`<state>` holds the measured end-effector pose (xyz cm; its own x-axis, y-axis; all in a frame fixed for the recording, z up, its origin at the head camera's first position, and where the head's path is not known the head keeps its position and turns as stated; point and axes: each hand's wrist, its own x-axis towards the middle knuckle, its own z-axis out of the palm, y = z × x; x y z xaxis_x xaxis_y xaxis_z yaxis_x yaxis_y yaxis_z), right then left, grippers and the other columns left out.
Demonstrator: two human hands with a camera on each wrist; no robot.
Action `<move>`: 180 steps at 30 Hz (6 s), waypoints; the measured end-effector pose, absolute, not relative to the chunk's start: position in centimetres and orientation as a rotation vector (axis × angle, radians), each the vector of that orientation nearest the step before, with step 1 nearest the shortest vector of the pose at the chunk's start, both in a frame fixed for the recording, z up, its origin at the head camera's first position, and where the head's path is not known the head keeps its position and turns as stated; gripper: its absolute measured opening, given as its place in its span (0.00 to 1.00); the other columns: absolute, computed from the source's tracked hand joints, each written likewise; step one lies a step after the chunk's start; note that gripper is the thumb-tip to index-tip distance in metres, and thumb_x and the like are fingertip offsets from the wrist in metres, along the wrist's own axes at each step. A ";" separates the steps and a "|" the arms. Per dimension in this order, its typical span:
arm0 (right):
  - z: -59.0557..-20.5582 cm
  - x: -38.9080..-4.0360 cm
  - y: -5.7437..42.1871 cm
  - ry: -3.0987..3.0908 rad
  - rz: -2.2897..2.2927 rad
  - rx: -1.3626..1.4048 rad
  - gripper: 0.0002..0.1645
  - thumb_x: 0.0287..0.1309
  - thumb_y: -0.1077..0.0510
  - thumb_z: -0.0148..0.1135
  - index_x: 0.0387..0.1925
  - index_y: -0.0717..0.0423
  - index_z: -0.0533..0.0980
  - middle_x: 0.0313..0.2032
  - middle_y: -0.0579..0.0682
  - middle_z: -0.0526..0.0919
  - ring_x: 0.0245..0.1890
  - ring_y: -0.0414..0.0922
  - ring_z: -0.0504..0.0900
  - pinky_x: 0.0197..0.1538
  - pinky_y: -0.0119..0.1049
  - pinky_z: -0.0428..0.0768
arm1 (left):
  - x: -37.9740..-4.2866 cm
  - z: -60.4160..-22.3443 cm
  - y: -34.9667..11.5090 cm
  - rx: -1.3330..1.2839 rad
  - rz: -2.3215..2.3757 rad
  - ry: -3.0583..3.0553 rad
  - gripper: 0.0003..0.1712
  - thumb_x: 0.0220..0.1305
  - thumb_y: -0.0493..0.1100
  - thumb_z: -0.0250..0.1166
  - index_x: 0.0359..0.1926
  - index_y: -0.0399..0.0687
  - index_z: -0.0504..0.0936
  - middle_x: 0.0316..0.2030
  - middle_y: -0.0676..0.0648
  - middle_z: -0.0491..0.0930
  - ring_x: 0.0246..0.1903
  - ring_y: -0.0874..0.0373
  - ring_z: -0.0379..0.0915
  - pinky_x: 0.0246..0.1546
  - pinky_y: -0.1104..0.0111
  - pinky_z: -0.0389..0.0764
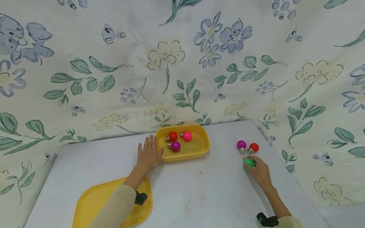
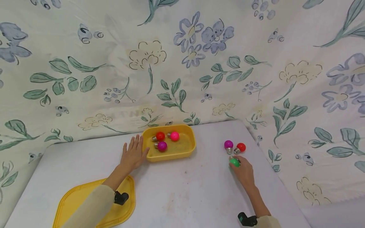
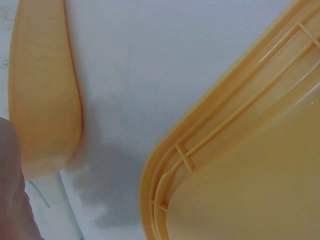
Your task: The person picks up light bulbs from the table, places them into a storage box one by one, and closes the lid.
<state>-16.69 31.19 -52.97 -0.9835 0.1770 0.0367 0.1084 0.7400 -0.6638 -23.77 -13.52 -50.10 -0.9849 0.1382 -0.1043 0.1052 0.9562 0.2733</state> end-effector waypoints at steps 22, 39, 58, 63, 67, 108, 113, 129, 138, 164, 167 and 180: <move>-53.9 -16.0 31.5 -2.788 1.183 -0.287 0.27 0.64 0.60 0.65 0.61 0.68 0.72 0.57 0.71 0.77 0.56 0.66 0.77 0.55 0.56 0.78 | -23.9 -50.5 -13.7 0.226 0.421 3.001 0.42 0.78 0.57 0.42 0.77 0.31 0.42 0.77 0.32 0.39 0.76 0.37 0.30 0.70 0.40 0.34; -51.1 -17.1 28.3 -2.700 1.241 0.039 0.29 0.57 0.66 0.71 0.60 0.69 0.74 0.55 0.68 0.79 0.56 0.63 0.79 0.51 0.47 0.80 | -23.9 -50.4 -13.8 0.214 0.395 3.012 0.43 0.78 0.57 0.42 0.77 0.32 0.42 0.77 0.32 0.40 0.76 0.37 0.31 0.70 0.40 0.35; -47.3 -21.7 21.2 -2.722 1.294 0.205 0.30 0.58 0.63 0.72 0.62 0.65 0.75 0.59 0.61 0.79 0.59 0.57 0.78 0.54 0.46 0.80 | -23.7 -50.3 -13.7 0.203 0.418 2.998 0.43 0.78 0.58 0.42 0.77 0.33 0.41 0.77 0.33 0.39 0.76 0.38 0.30 0.70 0.40 0.34; -47.6 -23.2 19.4 -2.735 1.340 0.298 0.29 0.60 0.64 0.70 0.62 0.66 0.74 0.59 0.62 0.78 0.58 0.57 0.79 0.54 0.45 0.79 | -23.7 -50.3 -13.7 0.206 0.422 3.004 0.43 0.78 0.58 0.42 0.77 0.32 0.42 0.77 0.32 0.40 0.76 0.38 0.31 0.70 0.40 0.35; -47.9 -24.3 18.1 -2.740 1.380 0.361 0.28 0.60 0.64 0.70 0.60 0.67 0.74 0.57 0.63 0.79 0.57 0.57 0.80 0.55 0.46 0.79 | -23.7 -50.4 -13.7 0.206 0.424 3.011 0.43 0.78 0.57 0.43 0.77 0.32 0.42 0.77 0.32 0.40 0.76 0.37 0.31 0.70 0.40 0.34; -50.2 -29.3 10.4 -3.087 1.057 0.448 0.25 0.58 0.55 0.73 0.56 0.61 0.81 0.48 0.55 0.82 0.46 0.50 0.77 0.51 0.39 0.79 | -23.9 -50.5 -13.7 0.199 0.407 2.998 0.43 0.78 0.58 0.41 0.78 0.33 0.42 0.77 0.33 0.39 0.76 0.38 0.30 0.71 0.41 0.33; -50.2 -29.2 10.1 -3.062 1.066 0.472 0.24 0.57 0.57 0.74 0.54 0.61 0.82 0.46 0.55 0.83 0.45 0.50 0.77 0.51 0.39 0.80 | -23.9 -50.5 -13.7 0.206 0.404 3.003 0.43 0.78 0.58 0.42 0.78 0.33 0.42 0.77 0.33 0.39 0.76 0.38 0.30 0.71 0.41 0.34; -50.9 -29.4 9.8 -3.097 1.018 0.453 0.24 0.58 0.55 0.74 0.53 0.62 0.81 0.45 0.53 0.82 0.45 0.48 0.78 0.52 0.38 0.80 | -23.7 -50.3 -13.6 0.204 0.393 3.017 0.42 0.78 0.58 0.42 0.78 0.33 0.43 0.77 0.33 0.40 0.76 0.39 0.32 0.71 0.41 0.35; -50.6 -29.2 9.7 -3.087 0.997 0.477 0.23 0.57 0.56 0.74 0.52 0.63 0.81 0.44 0.53 0.81 0.46 0.49 0.78 0.52 0.38 0.80 | -23.6 -50.0 -13.6 0.210 0.393 3.018 0.42 0.78 0.57 0.42 0.77 0.32 0.44 0.77 0.33 0.41 0.76 0.38 0.33 0.71 0.41 0.36; -48.8 -27.0 14.0 -2.797 1.241 0.460 0.21 0.63 0.60 0.68 0.55 0.65 0.79 0.52 0.60 0.83 0.51 0.54 0.81 0.54 0.44 0.81 | -23.8 -50.7 -13.6 0.204 0.412 3.016 0.43 0.77 0.58 0.43 0.77 0.33 0.43 0.77 0.33 0.40 0.76 0.38 0.31 0.71 0.41 0.34; -48.5 -26.6 15.6 -2.760 1.239 0.435 0.20 0.63 0.61 0.68 0.54 0.65 0.79 0.52 0.59 0.83 0.51 0.54 0.82 0.53 0.45 0.81 | -23.9 -50.7 -13.6 0.199 0.413 3.018 0.43 0.77 0.58 0.43 0.77 0.33 0.43 0.77 0.33 0.40 0.76 0.38 0.32 0.71 0.41 0.34; -49.0 -24.4 23.8 -2.740 1.152 0.158 0.23 0.63 0.60 0.67 0.58 0.67 0.77 0.54 0.64 0.81 0.54 0.58 0.81 0.55 0.49 0.79 | -23.8 -50.7 -13.6 0.206 0.406 3.009 0.43 0.77 0.58 0.41 0.77 0.33 0.42 0.77 0.33 0.40 0.76 0.38 0.31 0.71 0.41 0.34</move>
<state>-24.35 23.82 -49.04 -0.9807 -0.0336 0.1925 -0.1611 0.6967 -0.6990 -23.78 -13.61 -50.65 -0.9861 0.1465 -0.0787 0.1204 0.9553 0.2701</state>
